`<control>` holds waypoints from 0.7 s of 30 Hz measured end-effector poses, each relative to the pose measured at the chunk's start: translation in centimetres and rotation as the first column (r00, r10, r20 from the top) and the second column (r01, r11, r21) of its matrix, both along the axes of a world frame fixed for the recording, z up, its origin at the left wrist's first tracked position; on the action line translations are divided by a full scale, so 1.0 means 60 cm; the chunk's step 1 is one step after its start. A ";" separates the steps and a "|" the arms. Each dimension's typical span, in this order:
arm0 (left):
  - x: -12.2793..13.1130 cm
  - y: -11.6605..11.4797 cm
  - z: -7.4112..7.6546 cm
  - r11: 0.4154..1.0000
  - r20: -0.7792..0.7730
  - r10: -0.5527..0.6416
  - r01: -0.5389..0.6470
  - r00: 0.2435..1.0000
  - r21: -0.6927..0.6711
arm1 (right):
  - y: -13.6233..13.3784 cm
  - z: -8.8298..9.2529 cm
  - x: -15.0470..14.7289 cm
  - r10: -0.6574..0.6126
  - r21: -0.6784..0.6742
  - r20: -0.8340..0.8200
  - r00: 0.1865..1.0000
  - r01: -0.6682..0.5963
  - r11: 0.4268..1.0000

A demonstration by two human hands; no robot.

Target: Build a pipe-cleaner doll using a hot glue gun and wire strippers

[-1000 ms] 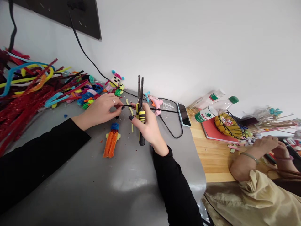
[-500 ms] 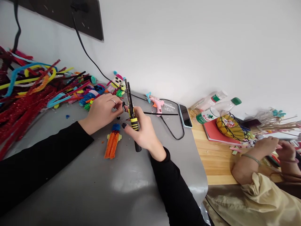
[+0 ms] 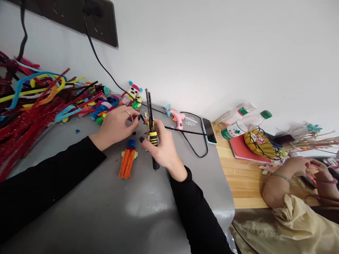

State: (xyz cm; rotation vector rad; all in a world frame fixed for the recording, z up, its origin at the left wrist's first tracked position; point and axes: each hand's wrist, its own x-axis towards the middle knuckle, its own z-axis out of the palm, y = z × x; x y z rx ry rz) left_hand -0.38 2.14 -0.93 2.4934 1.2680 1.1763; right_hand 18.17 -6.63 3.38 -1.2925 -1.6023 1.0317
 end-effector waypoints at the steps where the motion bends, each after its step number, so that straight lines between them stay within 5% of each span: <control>1: -0.002 0.002 0.002 0.999 0.034 -0.012 0.013 0.999 -0.048 | 0.002 -0.001 0.002 -0.027 0.002 -0.011 1.000 0.027 1.000; 7: -0.012 0.005 0.029 0.937 0.185 -0.048 0.108 0.982 -0.332 | 0.008 0.001 0.015 -0.062 0.031 -0.023 0.998 0.062 0.998; 14: -0.013 0.001 0.039 0.758 0.239 -0.111 0.238 0.965 -0.608 | 0.005 0.009 0.010 -0.017 0.093 -0.011 1.000 0.018 0.996; 21: -0.012 0.008 0.033 0.724 0.297 -0.231 0.367 0.927 -0.584 | 0.005 0.009 0.011 -0.029 0.158 0.048 0.998 0.021 0.987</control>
